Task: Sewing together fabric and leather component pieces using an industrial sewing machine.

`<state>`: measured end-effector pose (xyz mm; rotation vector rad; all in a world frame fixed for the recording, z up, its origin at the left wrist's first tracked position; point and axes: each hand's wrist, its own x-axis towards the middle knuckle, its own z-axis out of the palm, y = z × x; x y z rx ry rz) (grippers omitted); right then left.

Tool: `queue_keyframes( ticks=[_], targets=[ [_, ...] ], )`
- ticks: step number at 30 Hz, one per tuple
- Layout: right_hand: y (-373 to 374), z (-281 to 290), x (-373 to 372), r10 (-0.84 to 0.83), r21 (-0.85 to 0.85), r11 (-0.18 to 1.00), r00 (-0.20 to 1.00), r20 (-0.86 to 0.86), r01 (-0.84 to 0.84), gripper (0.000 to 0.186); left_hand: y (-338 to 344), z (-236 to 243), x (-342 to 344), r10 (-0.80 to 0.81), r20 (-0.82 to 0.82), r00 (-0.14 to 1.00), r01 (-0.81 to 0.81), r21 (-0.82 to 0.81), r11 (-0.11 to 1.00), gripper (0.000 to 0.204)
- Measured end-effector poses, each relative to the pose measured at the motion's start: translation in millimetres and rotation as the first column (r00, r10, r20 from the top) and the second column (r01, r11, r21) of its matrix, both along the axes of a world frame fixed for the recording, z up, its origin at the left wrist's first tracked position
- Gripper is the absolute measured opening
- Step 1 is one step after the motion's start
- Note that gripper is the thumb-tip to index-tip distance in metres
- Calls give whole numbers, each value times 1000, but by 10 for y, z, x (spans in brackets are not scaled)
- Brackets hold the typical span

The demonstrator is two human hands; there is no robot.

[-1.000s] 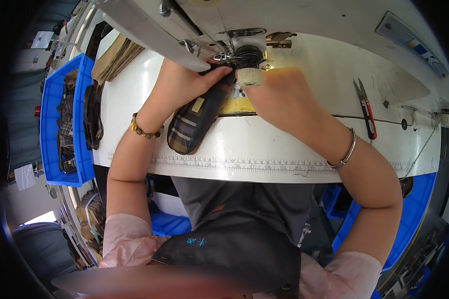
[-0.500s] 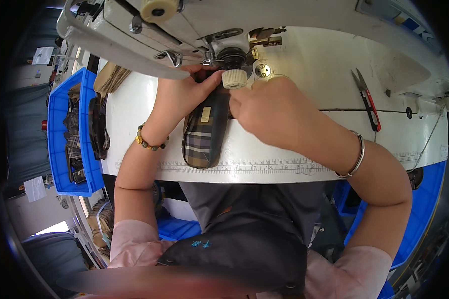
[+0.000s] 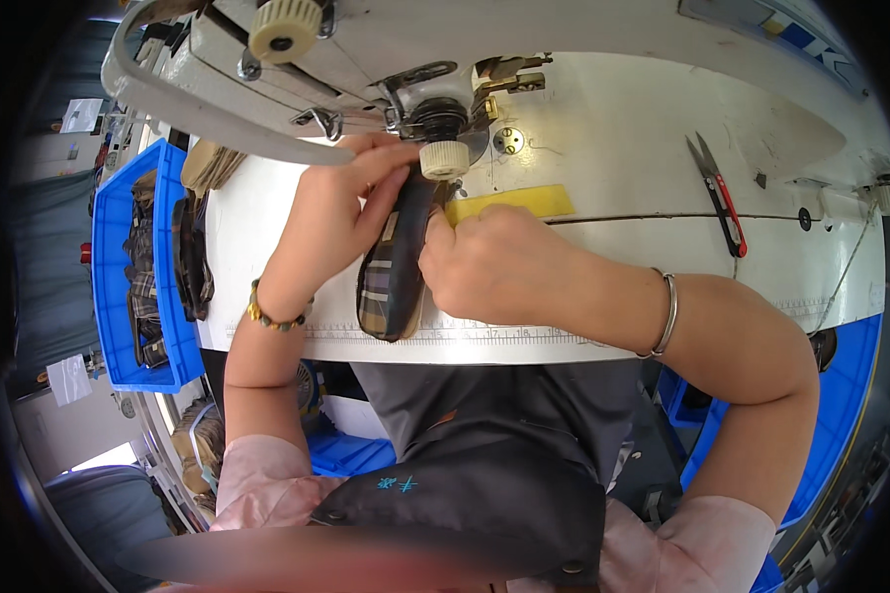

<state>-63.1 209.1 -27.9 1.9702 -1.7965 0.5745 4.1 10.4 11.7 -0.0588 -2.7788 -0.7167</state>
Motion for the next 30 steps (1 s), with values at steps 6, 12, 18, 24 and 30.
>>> queue_keyframes(
  ticks=[6,12,18,24,30],
  targets=[
    [68,-40,10,-7,101,995,997,75,-1,11,257,-50,179,-46,15,999,48,-220,974,38],
    [88,-15,0,-16,131,991,997,82,5,10,289,-83,184,-49,-11,999,45,-227,973,41],
    [115,1,-3,-65,139,989,996,63,55,9,296,-77,159,-23,-4,1000,22,-246,969,36],
    [49,-7,-124,-53,95,995,993,102,43,7,201,-75,94,-22,-2,1000,21,-277,961,39],
    [128,32,-57,-98,107,990,993,72,90,16,150,358,383,-284,214,935,302,-59,951,58]
  ],
)
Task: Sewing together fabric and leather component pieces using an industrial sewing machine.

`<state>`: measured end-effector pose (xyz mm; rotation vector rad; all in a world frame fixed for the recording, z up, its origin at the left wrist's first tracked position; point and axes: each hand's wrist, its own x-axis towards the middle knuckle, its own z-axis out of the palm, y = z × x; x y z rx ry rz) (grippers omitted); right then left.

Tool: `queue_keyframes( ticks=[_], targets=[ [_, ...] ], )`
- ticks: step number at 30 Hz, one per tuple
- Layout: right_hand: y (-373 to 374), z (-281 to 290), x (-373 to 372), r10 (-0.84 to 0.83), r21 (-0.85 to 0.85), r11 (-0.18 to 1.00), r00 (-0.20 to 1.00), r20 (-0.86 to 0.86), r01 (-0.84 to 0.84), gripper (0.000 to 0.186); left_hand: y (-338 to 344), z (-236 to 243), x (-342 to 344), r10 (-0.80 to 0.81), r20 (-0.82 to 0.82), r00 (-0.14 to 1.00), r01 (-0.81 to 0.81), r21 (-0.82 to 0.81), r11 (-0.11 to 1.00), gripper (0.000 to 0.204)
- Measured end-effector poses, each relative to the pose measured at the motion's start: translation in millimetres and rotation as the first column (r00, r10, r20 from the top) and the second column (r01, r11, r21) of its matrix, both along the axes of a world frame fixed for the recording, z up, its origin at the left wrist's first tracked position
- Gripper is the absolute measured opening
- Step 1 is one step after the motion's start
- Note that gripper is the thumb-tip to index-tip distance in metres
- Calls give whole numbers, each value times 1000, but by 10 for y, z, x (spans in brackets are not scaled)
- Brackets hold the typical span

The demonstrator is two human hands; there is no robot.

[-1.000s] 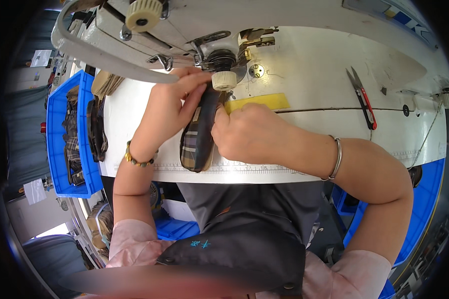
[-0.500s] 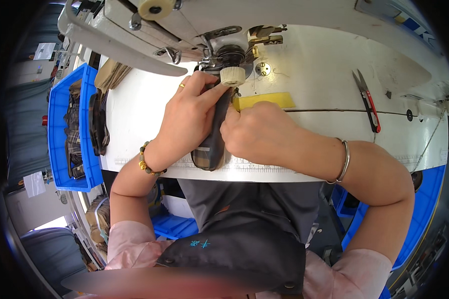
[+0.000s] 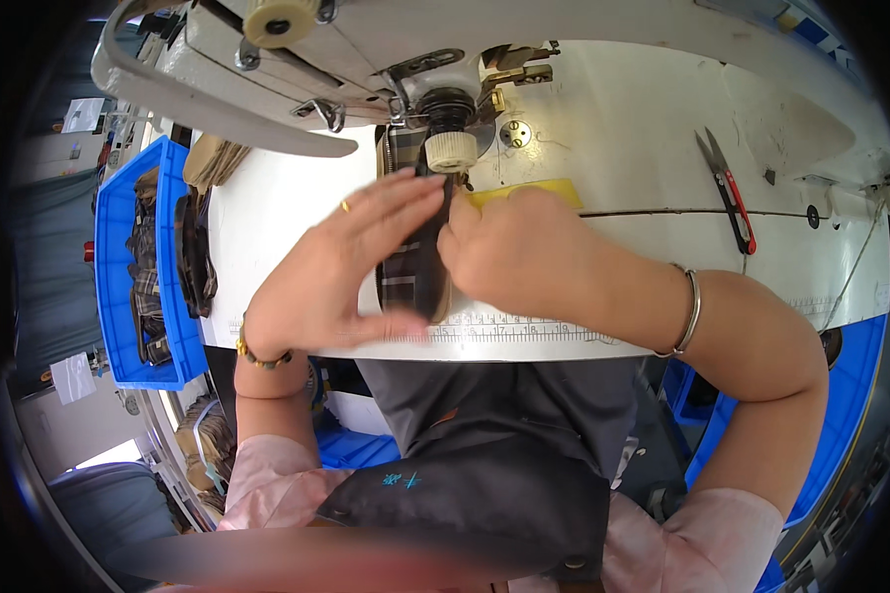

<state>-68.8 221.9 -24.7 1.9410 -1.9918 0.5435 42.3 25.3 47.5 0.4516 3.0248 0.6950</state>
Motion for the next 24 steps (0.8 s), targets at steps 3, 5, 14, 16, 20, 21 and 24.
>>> queue_keyframes(
  ticks=[3,5,14,16,20,21,24],
  targets=[
    [20,-66,156,43,9,999,992,-117,-43,23,110,80,145,-59,124,991,67,-64,996,79],
    [59,-27,227,62,28,998,988,-143,-59,24,153,67,164,-30,143,989,54,-171,984,87],
    [117,60,306,73,37,997,967,-246,-66,22,154,-142,153,-72,-102,992,49,-210,976,63],
    [126,67,326,68,23,998,968,-243,-65,20,185,-153,148,-71,-111,991,45,-223,974,62],
    [121,62,332,91,16,996,961,-262,-90,15,229,-156,125,-61,-111,992,34,-233,972,60],
    [115,56,325,102,-3,994,962,-254,-106,15,237,-162,123,-61,-111,992,34,-232,972,60],
    [97,38,308,139,-18,989,953,-270,-150,15,257,-177,123,-46,-120,992,19,-217,976,58]
  ],
)
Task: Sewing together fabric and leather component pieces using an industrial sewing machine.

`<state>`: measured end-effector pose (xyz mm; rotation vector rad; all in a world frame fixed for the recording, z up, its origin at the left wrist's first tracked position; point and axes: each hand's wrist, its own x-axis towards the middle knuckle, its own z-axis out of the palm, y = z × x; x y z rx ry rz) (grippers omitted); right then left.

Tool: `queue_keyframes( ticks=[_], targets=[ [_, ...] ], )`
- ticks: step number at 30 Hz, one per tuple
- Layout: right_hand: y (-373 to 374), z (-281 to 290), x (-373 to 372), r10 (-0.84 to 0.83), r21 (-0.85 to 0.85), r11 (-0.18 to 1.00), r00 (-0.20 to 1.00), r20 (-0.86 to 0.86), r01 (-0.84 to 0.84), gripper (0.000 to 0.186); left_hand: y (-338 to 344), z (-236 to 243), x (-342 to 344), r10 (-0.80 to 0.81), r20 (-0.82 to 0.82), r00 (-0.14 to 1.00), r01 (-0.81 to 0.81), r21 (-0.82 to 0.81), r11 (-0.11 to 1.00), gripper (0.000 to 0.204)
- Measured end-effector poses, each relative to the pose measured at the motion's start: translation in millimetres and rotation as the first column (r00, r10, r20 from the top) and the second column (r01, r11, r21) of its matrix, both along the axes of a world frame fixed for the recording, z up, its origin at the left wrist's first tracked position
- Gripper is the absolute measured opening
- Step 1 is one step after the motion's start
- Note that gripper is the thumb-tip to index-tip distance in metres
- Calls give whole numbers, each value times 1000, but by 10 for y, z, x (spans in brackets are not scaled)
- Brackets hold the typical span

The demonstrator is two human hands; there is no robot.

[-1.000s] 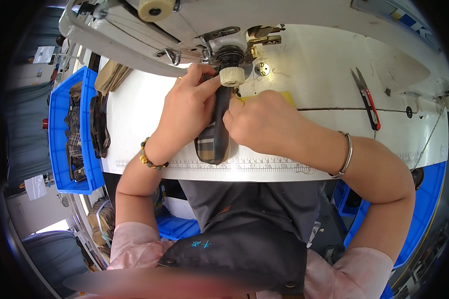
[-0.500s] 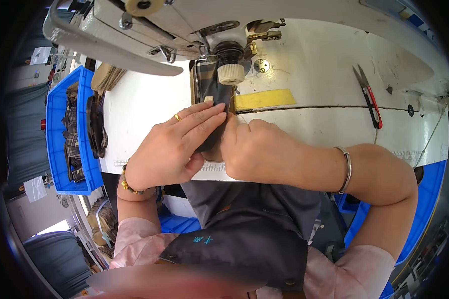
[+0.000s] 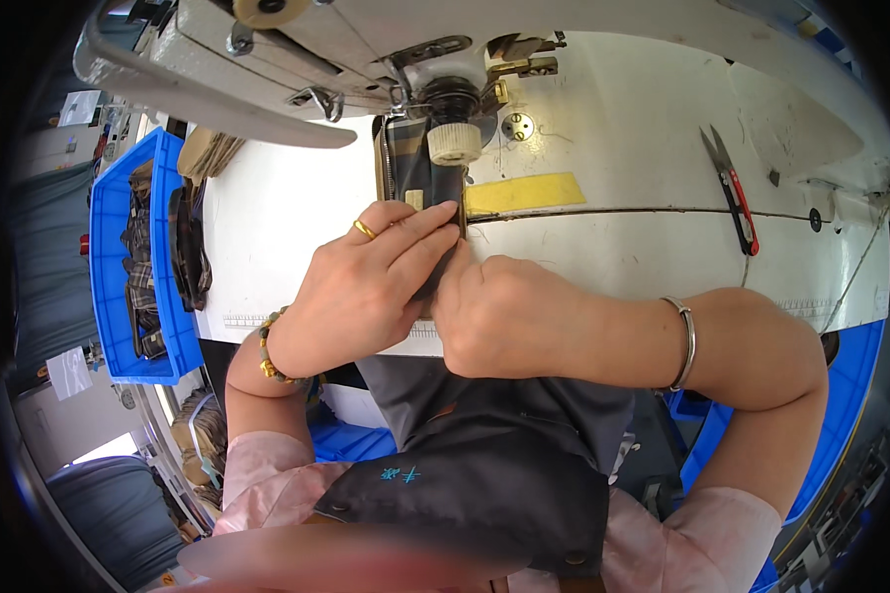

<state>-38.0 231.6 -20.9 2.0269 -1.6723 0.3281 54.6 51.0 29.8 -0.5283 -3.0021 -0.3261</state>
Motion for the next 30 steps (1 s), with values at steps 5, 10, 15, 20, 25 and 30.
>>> queue_keyframes(
  ticks=[5,10,15,20,25,30],
  targets=[
    [0,-1,14,-11,18,1000,1000,19,11,14,21,-11,27,43,15,999,-44,14,999,54],
    [-71,-62,-102,-31,-27,999,998,48,32,26,13,-78,-109,92,-62,994,-91,15,996,51],
    [-117,-88,-183,-30,-30,999,991,134,34,24,-25,-133,-181,111,-128,986,-110,19,994,48],
    [-122,-84,-182,-40,-22,999,992,117,42,23,-41,-159,-182,109,-147,983,-106,26,994,47],
    [-176,-116,-237,-74,-56,995,992,104,80,19,-82,-169,-282,134,-159,978,-127,49,991,49],
    [-175,-111,-248,-82,-47,995,990,112,88,17,-86,-181,-279,143,-162,976,-136,50,989,51]
  ],
)
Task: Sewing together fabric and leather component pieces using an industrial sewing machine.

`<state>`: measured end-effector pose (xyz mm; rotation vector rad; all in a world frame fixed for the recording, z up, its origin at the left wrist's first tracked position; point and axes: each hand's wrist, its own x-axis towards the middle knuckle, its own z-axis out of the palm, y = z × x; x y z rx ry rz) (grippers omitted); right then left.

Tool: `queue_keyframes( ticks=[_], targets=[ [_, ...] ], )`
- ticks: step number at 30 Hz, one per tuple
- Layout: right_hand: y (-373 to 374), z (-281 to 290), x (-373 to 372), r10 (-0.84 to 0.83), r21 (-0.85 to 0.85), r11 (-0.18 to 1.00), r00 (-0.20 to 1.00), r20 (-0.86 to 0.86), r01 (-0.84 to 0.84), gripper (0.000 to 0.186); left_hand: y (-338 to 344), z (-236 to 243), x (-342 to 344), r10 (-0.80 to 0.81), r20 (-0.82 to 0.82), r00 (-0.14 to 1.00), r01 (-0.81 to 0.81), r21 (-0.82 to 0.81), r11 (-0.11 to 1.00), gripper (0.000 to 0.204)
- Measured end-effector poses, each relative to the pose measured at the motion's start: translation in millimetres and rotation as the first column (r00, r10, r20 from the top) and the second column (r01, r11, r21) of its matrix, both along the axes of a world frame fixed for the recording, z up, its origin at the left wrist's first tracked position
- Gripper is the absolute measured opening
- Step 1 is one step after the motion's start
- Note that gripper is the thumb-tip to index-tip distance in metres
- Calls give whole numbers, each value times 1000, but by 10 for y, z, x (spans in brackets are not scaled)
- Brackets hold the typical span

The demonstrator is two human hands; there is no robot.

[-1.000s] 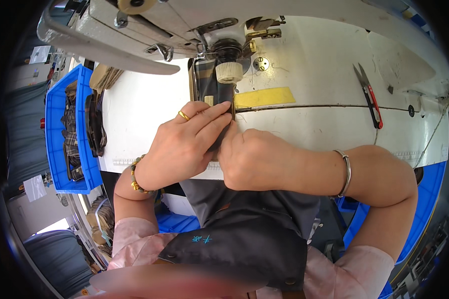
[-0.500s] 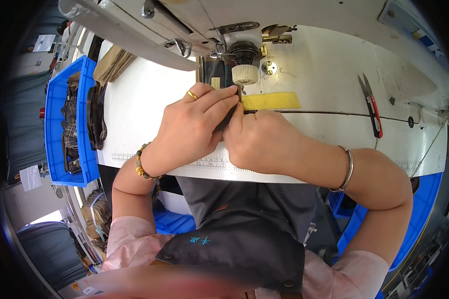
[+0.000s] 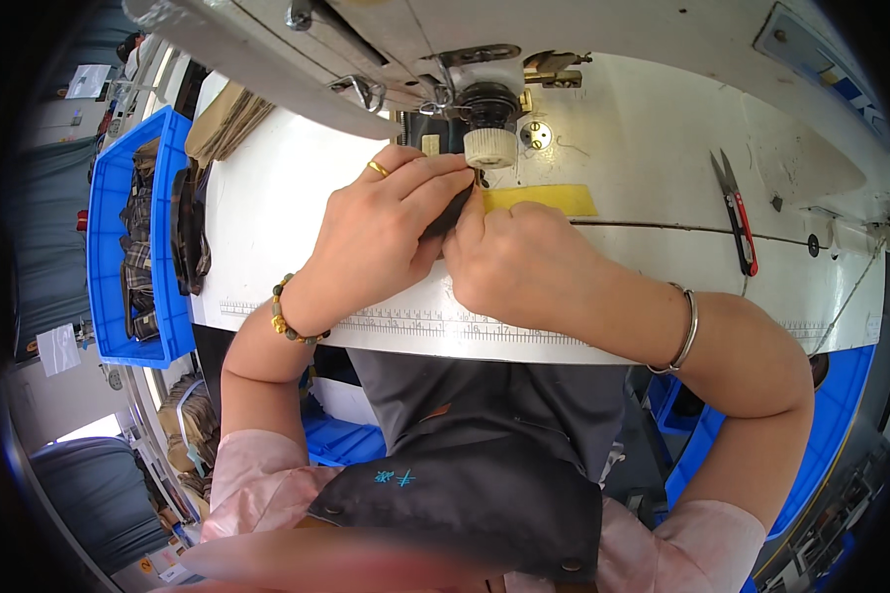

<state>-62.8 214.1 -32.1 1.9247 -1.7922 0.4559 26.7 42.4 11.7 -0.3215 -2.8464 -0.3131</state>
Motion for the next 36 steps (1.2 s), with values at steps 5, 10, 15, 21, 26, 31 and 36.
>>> queue_keyframes(
  ticks=[5,10,15,21,26,31,36],
  targets=[
    [41,29,52,1,33,999,1000,8,-1,20,-20,5,37,-48,-41,998,45,-60,997,44],
    [85,41,89,21,25,999,1000,19,-21,20,34,-6,23,-39,-43,998,36,-55,998,38],
    [125,43,103,-21,103,994,1000,11,20,22,51,-45,13,-15,-48,999,13,-35,999,32],
    [67,21,84,25,-3,1000,999,47,-25,18,26,-64,-23,-30,-53,998,29,-10,1000,29],
    [10,-1,25,-52,-19,998,998,-23,52,17,-36,-91,-124,-4,-59,998,5,5,1000,31],
    [-52,21,-66,-65,-24,998,997,28,66,18,-119,-149,-220,41,-85,996,-42,-4,999,33],
    [-27,41,-78,-83,-13,996,995,47,84,22,-187,-43,-144,51,-144,988,-55,-19,998,35]
  ],
)
